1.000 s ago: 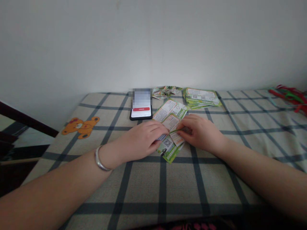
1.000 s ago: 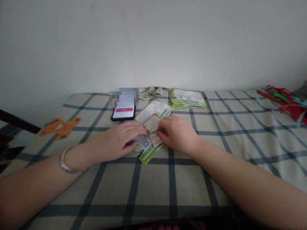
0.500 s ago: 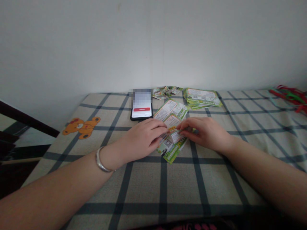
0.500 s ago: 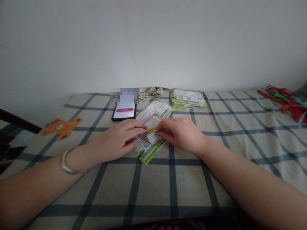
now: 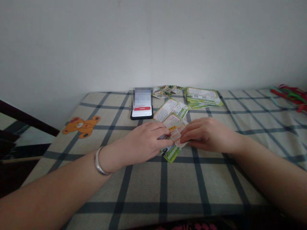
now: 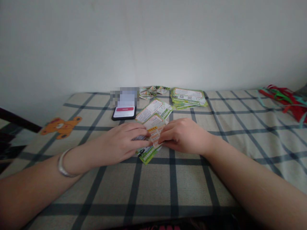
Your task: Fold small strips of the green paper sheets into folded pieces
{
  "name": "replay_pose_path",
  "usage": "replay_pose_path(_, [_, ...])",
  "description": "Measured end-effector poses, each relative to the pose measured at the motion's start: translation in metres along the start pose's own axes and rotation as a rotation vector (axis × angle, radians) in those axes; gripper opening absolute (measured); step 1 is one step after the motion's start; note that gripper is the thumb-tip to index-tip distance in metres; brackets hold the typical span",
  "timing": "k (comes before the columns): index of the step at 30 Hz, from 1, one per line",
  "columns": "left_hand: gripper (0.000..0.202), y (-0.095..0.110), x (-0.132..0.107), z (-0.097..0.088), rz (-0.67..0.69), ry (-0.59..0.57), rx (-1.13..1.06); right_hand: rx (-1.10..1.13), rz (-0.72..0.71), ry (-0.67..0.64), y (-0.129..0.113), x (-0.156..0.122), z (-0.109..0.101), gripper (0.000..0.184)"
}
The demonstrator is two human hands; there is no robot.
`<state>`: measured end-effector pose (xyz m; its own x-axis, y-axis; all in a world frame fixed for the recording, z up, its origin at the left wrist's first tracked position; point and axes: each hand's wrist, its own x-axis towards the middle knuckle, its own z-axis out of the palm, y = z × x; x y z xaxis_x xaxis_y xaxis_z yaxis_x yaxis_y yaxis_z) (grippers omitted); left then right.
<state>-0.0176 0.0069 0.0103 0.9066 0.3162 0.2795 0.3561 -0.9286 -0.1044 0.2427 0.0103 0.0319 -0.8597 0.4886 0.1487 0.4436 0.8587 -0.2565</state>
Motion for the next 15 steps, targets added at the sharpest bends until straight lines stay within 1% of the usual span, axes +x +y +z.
replay_pose_path(5, [0.030,0.0003,-0.0009,0.0019,-0.004,-0.002,0.015,0.019,0.029,-0.002,0.0000,-0.0006,0.0001,0.018])
replay_pose_path(9, [0.035,-0.0007,-0.0020,0.0032,-0.005,-0.011,-0.003,0.077,0.065,0.013,0.0019,0.0006,0.0011,0.019])
replay_pose_path(15, [0.038,-0.0003,-0.0030,0.0012,-0.062,-0.034,-0.026,0.132,0.146,0.005,0.0023,0.0040,0.0010,0.018])
